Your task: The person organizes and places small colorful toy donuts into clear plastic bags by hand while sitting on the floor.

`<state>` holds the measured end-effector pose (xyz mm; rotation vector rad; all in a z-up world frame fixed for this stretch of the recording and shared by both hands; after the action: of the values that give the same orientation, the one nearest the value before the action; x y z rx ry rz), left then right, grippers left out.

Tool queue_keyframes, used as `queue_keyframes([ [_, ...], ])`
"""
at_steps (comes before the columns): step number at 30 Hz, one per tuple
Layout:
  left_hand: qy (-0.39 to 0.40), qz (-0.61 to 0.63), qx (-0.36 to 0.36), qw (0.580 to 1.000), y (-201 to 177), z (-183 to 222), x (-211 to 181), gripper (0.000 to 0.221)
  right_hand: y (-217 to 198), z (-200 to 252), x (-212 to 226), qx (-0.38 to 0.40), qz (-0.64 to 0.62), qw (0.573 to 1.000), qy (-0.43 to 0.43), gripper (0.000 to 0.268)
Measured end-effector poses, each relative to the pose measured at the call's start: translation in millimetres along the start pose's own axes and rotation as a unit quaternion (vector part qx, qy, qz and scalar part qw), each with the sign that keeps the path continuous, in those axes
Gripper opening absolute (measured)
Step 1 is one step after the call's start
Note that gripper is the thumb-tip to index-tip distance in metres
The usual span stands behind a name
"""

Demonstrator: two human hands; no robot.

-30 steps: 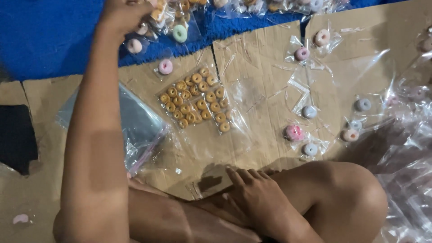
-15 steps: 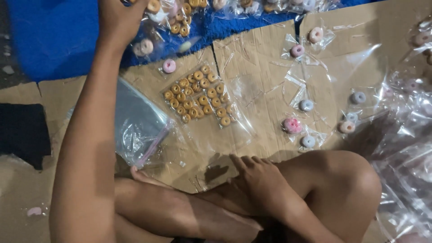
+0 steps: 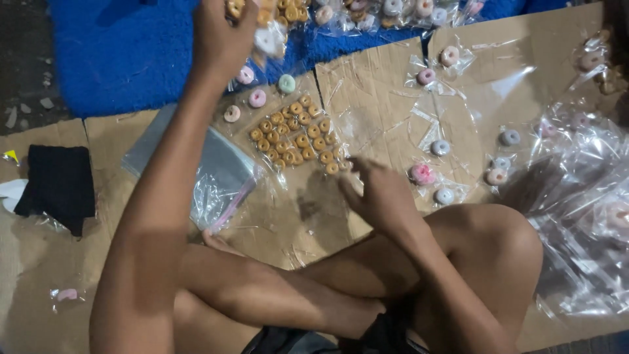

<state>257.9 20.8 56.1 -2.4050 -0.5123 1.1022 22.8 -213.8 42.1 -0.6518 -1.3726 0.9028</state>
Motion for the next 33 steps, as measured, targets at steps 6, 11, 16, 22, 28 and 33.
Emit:
queue_keyframes([
  [6, -0.352, 0.155, 0.184, 0.905, 33, 24, -69, 0.06, 16, -47, -1, 0.008, -0.529, 0.845, 0.08, 0.064],
  [11, -0.265, 0.163, 0.173, 0.935, 62, 80, -100, 0.019, 24, -52, -26, -0.04, -0.644, 0.754, 0.124, 0.031],
  [16, -0.309, 0.171, 0.062, 0.933, 55, 128, -98, 0.032, 14, -52, -50, -0.043, -0.616, 0.776, 0.129, 0.016],
  [22, -0.349, 0.278, 0.02, 0.895, 39, 164, -115, 0.025, 12, -45, -42, -0.125, -0.635, 0.741, 0.178, 0.083],
  [28, -0.325, 0.317, 0.081, 0.887, 57, 183, -110, 0.015, 35, -24, -15, 0.019, -0.557, 0.823, 0.113, 0.024],
  [33, -0.313, 0.436, 0.072, 0.841, 56, 172, -113, 0.039, 36, -23, -38, -0.023, -0.587, 0.785, 0.195, 0.015],
])
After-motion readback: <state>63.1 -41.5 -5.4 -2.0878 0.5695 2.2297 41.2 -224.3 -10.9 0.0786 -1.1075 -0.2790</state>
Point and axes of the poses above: each hand's wrist, its own z-axis away from the middle knuckle, its own y-axis out of the palm, x = y × z, the point moved 3 cm from there along -z, towards the middle knuckle
